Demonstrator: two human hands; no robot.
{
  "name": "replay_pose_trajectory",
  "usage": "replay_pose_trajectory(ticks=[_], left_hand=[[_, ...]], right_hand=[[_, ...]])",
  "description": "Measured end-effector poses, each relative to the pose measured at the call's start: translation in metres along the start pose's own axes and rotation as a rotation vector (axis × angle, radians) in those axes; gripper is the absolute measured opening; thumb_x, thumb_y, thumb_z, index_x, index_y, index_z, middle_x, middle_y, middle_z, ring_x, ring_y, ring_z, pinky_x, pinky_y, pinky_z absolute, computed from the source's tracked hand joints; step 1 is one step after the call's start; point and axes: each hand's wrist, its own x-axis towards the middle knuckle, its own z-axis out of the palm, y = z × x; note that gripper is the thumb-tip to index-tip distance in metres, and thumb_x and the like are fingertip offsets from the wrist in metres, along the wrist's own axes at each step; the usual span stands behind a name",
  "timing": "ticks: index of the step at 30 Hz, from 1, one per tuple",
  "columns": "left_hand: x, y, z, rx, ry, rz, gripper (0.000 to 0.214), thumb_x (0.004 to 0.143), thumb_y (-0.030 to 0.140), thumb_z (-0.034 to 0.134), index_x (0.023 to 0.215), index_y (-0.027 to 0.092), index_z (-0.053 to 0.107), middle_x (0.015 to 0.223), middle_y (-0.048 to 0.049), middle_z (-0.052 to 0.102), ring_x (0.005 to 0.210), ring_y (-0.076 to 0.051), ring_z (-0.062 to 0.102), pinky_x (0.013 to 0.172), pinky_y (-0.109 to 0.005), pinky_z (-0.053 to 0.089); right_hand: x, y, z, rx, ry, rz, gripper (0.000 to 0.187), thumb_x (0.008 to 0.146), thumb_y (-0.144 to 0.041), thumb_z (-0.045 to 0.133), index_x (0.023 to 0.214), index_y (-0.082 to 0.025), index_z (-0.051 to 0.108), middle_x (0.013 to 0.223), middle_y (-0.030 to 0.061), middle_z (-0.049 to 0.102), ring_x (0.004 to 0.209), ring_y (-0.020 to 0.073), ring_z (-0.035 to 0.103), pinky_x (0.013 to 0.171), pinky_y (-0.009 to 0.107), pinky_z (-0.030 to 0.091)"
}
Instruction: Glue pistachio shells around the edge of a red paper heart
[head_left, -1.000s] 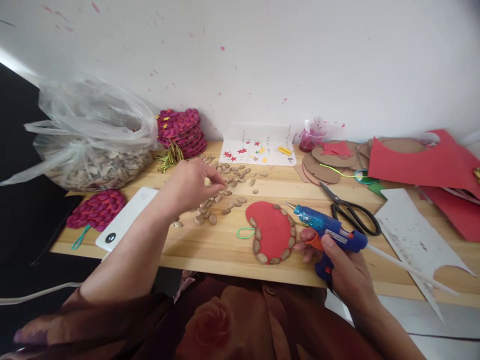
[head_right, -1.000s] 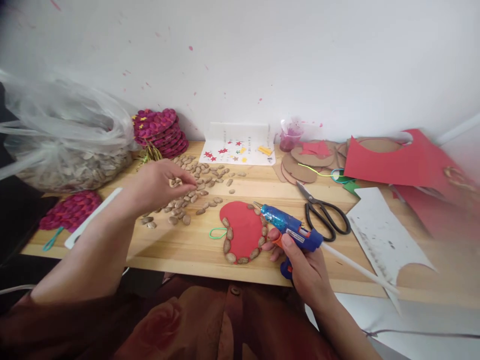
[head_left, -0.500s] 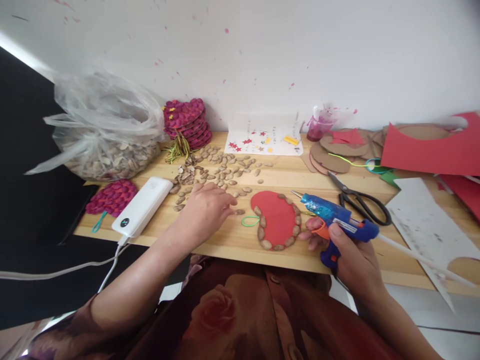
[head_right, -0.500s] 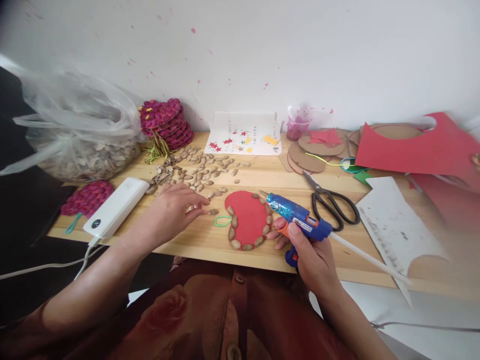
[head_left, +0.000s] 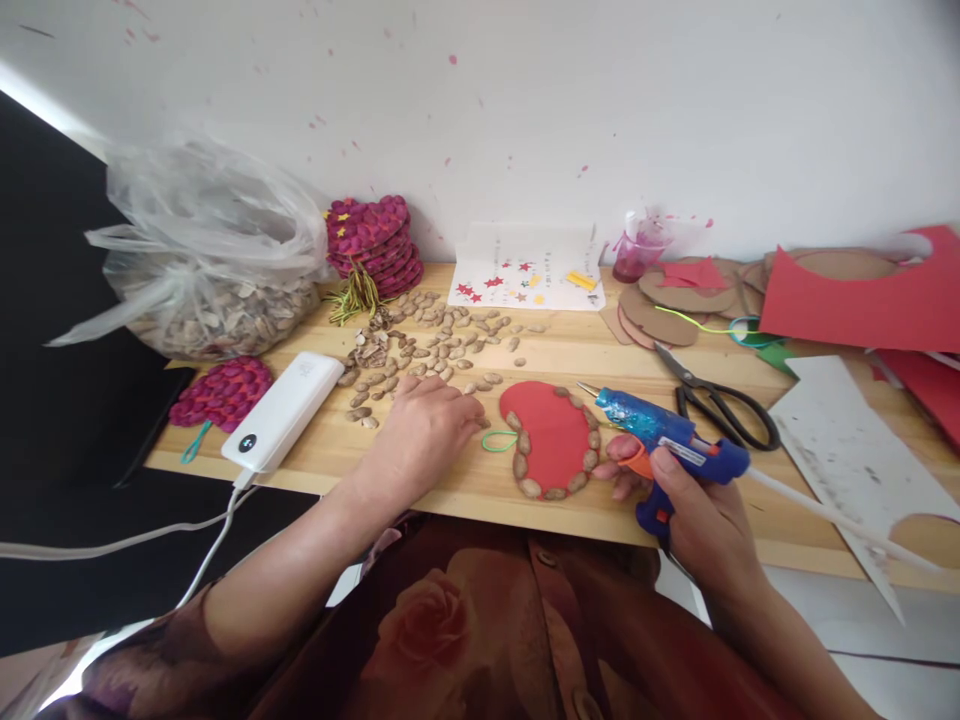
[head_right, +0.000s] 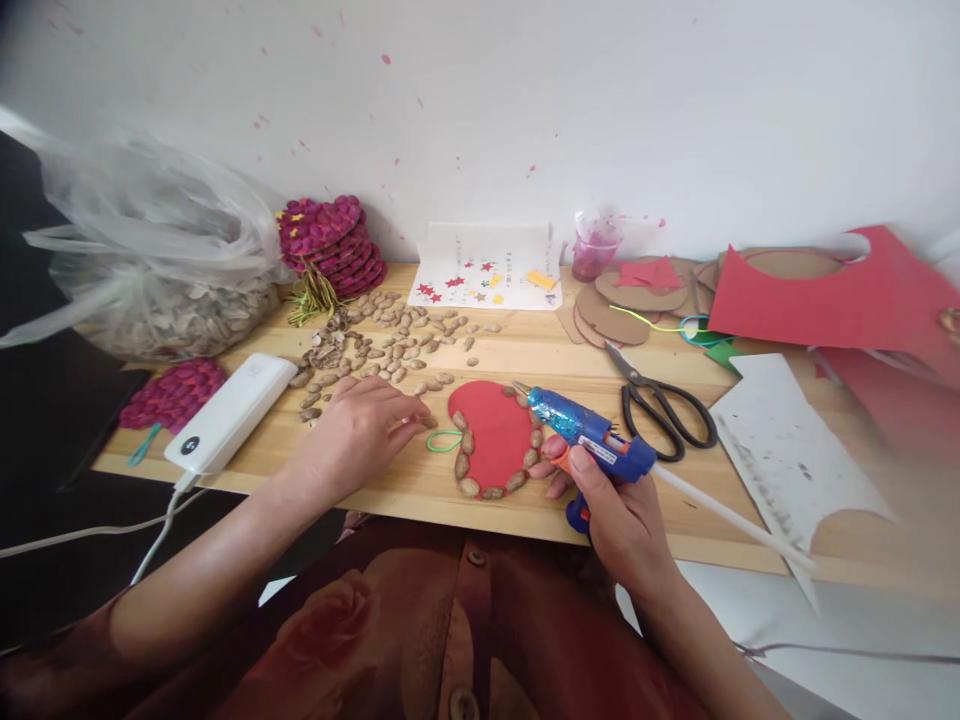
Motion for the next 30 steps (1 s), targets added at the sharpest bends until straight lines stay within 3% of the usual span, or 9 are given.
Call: replay_pose_trajectory(ticks=[12,18,30], left_hand=[[0.002,0.003,0.002,-0.027,0.019,0.041,0.016,0.094,0.02,0.066,0.083,0.021,0.078,0.081,-0.0046,0.074,0.087,-0.024,0.064,0.084,-0.04,0.041],[-0.002,0.0,0.007,-0.041,0.055,0.078,0.017,0.096,0.021,0.064,0.085,0.019,0.078,0.079,-0.0052,0.073,0.084,-0.023,0.063,0.082,-0.038,0.042],[0.004,0.005,-0.001,-0.097,-0.042,0.007,0.019,0.095,0.016,0.061,0.086,0.014,0.078,0.084,-0.0107,0.075,0.088,-0.027,0.067,0.084,-0.041,0.046]], right_hand=[[0.002,0.0,0.001,0.013,-0.005,-0.031,0.024,0.094,-0.044,0.066,0.091,-0.022,0.077,0.095,0.0086,0.076,0.077,0.023,0.072,0.059,0.032,0.058],[0.001,0.007,-0.006,-0.067,-0.031,-0.039,0.023,0.098,-0.041,0.062,0.098,-0.024,0.077,0.096,0.0069,0.078,0.071,0.0189,0.07,0.065,0.03,0.057],[0.003,0.012,-0.009,-0.104,-0.033,-0.055,0.027,0.098,-0.041,0.06,0.091,-0.02,0.074,0.1,0.0105,0.075,0.074,0.021,0.069,0.065,0.032,0.057]])
